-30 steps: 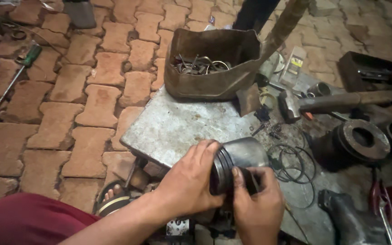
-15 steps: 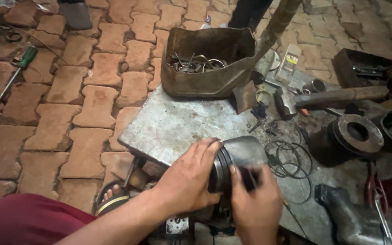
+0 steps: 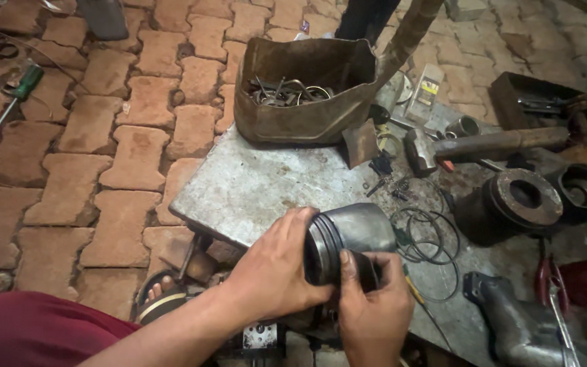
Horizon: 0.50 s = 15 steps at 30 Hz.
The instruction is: The person wipes and cleans an engine piston with a small abrasive block, turning the piston over to reach different sides.
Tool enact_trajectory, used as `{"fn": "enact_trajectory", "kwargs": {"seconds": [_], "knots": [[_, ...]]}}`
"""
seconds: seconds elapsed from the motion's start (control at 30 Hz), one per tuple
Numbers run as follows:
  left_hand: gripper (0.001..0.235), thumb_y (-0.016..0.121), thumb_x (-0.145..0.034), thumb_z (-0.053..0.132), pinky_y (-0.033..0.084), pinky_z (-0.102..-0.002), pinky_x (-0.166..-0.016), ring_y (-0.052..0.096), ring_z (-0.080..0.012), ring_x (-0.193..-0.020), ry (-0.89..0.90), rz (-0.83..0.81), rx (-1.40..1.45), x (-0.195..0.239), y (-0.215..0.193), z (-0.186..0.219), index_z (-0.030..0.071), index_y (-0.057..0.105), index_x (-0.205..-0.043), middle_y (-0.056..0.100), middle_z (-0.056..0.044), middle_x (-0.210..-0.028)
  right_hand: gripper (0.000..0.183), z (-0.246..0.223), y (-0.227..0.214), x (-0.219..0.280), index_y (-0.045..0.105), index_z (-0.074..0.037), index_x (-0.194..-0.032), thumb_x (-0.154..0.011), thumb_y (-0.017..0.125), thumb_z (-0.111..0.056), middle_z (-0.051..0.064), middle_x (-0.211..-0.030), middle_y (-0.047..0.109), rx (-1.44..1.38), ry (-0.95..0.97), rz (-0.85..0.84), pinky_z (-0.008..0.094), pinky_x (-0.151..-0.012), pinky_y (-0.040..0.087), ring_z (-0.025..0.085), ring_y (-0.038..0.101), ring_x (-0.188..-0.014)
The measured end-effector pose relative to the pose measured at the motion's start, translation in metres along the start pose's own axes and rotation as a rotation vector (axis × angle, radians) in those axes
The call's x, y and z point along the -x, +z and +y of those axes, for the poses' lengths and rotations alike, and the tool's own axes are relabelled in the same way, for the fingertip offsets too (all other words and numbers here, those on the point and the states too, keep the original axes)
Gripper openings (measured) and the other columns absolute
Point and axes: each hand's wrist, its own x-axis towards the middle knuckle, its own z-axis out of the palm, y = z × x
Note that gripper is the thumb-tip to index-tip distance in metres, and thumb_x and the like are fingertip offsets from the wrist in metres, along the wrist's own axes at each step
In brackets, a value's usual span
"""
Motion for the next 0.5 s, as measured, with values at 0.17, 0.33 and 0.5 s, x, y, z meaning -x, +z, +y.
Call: {"fn": "enact_trajectory", "kwargs": {"seconds": [0.17, 0.33, 0.5], "knots": [[0.11, 0.092, -0.058, 0.035, 0.04, -0.048, -0.111, 0.048, -0.0486, -0.131, 0.103, 0.029, -0.043, -0.002, 0.003, -0.003, -0.013, 0.035, -0.14, 0.048, -0.035, -0.138, 0.026, -0.021, 0.0, -0.027, 0.069, -0.004, -0.097, -0.083, 0.08, -0.023, 0.014, -0.085, 0.074, 0.279, -0.093, -0.107, 0.04, -0.068, 0.052, 0.028, 0.069, -0.075], [0.107, 0.092, -0.058, 0.035, 0.042, -0.048, -0.11, 0.05, -0.048, -0.13, 0.14, 0.064, -0.005, -0.001, 0.001, -0.002, -0.01, 0.039, -0.139, 0.05, -0.033, -0.138, 0.028, -0.027, -0.005, -0.02, 0.068, -0.003, -0.094, -0.083, 0.08, -0.026, 0.016, -0.083, 0.074, 0.277, -0.023, -0.073, 0.042, -0.068, 0.054, 0.032, 0.071, -0.075], [0.109, 0.094, -0.057, 0.036, 0.041, -0.049, -0.111, 0.049, -0.0495, -0.129, 0.199, 0.078, -0.061, -0.001, 0.003, -0.007, -0.011, 0.039, -0.139, 0.049, -0.034, -0.138, 0.027, -0.018, -0.006, -0.006, 0.067, -0.004, -0.091, -0.083, 0.076, -0.028, 0.016, -0.079, 0.075, 0.13, -0.033, -0.009, 0.044, -0.068, 0.056, 0.034, 0.07, -0.073]]}}
